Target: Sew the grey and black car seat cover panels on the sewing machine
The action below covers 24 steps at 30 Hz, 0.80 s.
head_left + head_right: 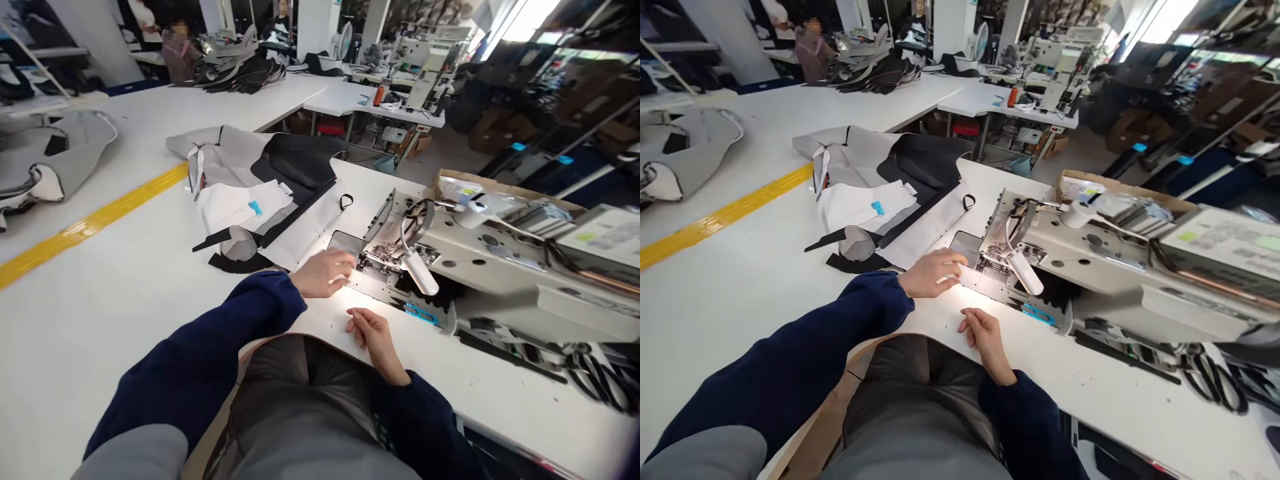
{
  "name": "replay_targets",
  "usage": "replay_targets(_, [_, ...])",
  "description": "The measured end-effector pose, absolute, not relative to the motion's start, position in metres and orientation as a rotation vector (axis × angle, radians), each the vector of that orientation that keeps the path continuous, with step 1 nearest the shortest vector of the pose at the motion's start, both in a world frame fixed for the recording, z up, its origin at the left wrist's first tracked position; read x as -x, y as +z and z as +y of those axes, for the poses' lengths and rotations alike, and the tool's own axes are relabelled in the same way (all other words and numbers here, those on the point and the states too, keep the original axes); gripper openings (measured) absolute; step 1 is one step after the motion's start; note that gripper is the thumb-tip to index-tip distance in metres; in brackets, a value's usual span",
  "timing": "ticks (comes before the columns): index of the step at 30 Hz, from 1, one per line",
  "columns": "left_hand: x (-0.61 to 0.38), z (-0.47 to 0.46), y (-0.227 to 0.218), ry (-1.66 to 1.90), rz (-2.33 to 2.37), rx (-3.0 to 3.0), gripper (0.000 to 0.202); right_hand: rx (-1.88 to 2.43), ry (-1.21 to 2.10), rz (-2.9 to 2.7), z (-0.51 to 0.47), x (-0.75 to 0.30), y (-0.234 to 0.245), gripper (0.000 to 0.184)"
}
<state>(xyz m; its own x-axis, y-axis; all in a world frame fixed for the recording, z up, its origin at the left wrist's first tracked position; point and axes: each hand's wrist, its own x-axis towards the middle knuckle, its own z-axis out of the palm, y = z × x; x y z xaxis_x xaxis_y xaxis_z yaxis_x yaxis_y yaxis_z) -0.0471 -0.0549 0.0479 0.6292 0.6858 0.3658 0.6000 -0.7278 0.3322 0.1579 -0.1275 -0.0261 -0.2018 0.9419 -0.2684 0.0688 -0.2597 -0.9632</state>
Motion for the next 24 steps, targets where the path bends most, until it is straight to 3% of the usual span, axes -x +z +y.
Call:
replay_targets(3, [0.013, -0.038, 0.037, 0.332, 0.471, -2.982, 0.023, 1.344, 1.516, -1.446, -0.147, -0.159, -0.025, 0.039])
replay_targets(5, [-0.002, -0.033, 0.032, 0.106, 0.353, -3.028, 0.015, 1.347, 1.339, -1.707, -0.150, -0.175, -0.022, 0.035])
replay_targets(10, [0.003, -0.028, 0.051, 0.114, 0.404, -3.077, 0.024, 1.519, 0.047, -2.186, -0.123, -0.259, -0.020, 0.031])
replay_targets(13, [0.009, -0.032, 0.066, 0.094, 0.395, -3.100, 0.025, 1.683, -0.384, -2.352, -0.101, -0.298, -0.030, 0.033])
replay_targets(18, [0.009, -0.047, 0.080, -0.050, 0.491, -3.186, 0.042, 1.593, -0.382, -2.454, -0.086, -0.304, -0.043, 0.033])
replay_targets(24, [0.013, -0.055, 0.089, -0.081, 0.462, -3.255, 0.023, 1.509, 0.290, -2.165, -0.110, -0.262, -0.030, 0.038])
